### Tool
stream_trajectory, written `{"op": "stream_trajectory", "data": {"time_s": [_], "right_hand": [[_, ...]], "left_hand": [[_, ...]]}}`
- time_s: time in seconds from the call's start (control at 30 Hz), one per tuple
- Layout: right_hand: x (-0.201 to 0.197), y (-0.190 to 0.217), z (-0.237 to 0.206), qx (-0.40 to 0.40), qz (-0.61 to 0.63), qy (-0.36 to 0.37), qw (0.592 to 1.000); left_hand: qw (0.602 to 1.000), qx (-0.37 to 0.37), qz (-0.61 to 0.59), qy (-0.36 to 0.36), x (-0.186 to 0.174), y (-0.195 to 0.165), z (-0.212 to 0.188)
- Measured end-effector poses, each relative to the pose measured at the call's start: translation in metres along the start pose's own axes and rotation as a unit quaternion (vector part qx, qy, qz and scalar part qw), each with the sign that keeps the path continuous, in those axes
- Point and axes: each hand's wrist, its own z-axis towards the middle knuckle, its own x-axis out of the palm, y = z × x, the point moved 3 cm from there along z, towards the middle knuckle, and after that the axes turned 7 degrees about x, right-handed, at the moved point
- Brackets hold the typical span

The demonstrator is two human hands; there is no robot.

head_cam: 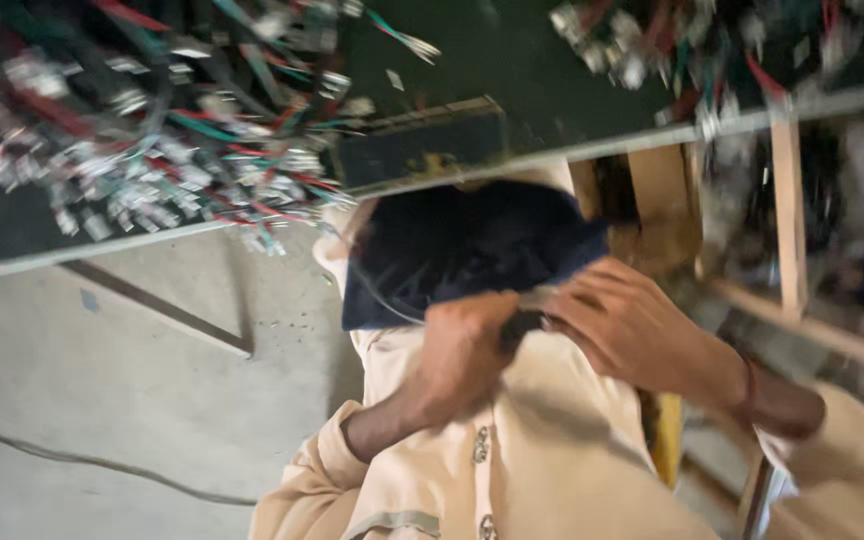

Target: The person sits at a workbench covered with wire harnesses and joins small colored wires, twisting their ends together and attaching them to a connector block. The person uses pliers to crimp or secure a black cable connector and works the assembled wires onto the fixture on the table.

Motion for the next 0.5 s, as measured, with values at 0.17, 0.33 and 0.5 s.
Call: {"op": "stream_trajectory", "data": {"time_s": [0.17,0.33,0.5], "right_hand": [[0.003,-0.033,-0.018,0.049,-0.024,-0.085,0.995],[-0.021,-0.032,-0.024,0.039,0.028,-0.133,0.99],[-0.019,-0.024,-0.018,0.008,-0.05,-0.083,0.995]], "left_hand": [[0.994,0.068,-0.069,-0.044,-0.005,0.003,0.01],[0.991,0.09,-0.099,0.022,-0.006,0.0,0.025],[0.99,0.09,-0.088,0.071,-0.011,-0.01,0.037]]}}
